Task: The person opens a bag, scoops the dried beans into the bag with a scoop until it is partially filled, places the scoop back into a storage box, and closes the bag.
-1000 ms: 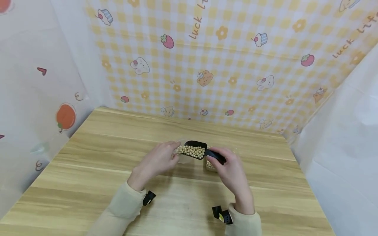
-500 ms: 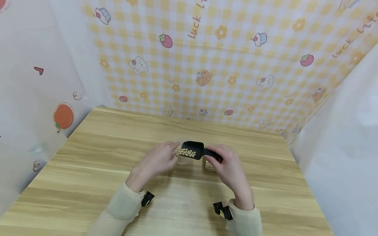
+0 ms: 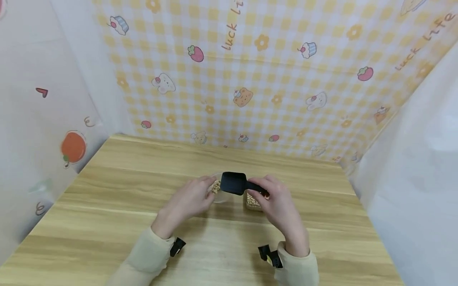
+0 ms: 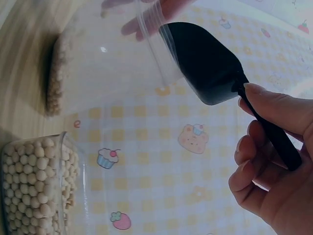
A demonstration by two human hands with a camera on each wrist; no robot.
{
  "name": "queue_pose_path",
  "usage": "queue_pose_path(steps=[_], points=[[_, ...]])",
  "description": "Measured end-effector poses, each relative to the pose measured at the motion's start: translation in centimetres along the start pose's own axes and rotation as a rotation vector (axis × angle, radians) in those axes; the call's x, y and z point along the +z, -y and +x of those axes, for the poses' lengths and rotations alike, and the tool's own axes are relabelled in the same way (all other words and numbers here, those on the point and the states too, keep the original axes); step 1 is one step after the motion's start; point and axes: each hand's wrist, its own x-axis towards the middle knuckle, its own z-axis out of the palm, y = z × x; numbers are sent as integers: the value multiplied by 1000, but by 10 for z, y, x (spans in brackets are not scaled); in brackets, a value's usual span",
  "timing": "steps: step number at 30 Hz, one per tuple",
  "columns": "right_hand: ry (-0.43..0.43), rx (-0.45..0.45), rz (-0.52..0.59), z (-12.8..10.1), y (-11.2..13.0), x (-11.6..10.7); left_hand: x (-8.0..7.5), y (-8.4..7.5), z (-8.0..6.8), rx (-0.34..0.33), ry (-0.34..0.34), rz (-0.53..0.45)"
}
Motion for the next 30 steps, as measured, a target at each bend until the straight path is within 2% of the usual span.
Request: queue_pose_path(steps=[6,15,22,30], points=[[11,-46,-13,1,1,-4,1,0,-2,-18,5,-13],[-57,-1,-13,-7,-11,-22,-2,0,-4,-19,-1,-32],[-91,132,-53,-18,-28,-43,-4,0,-4,-19,-16,-30],[-42,327,-84,-38,-57,-68,-3,1,-6,-14,-1,-56]])
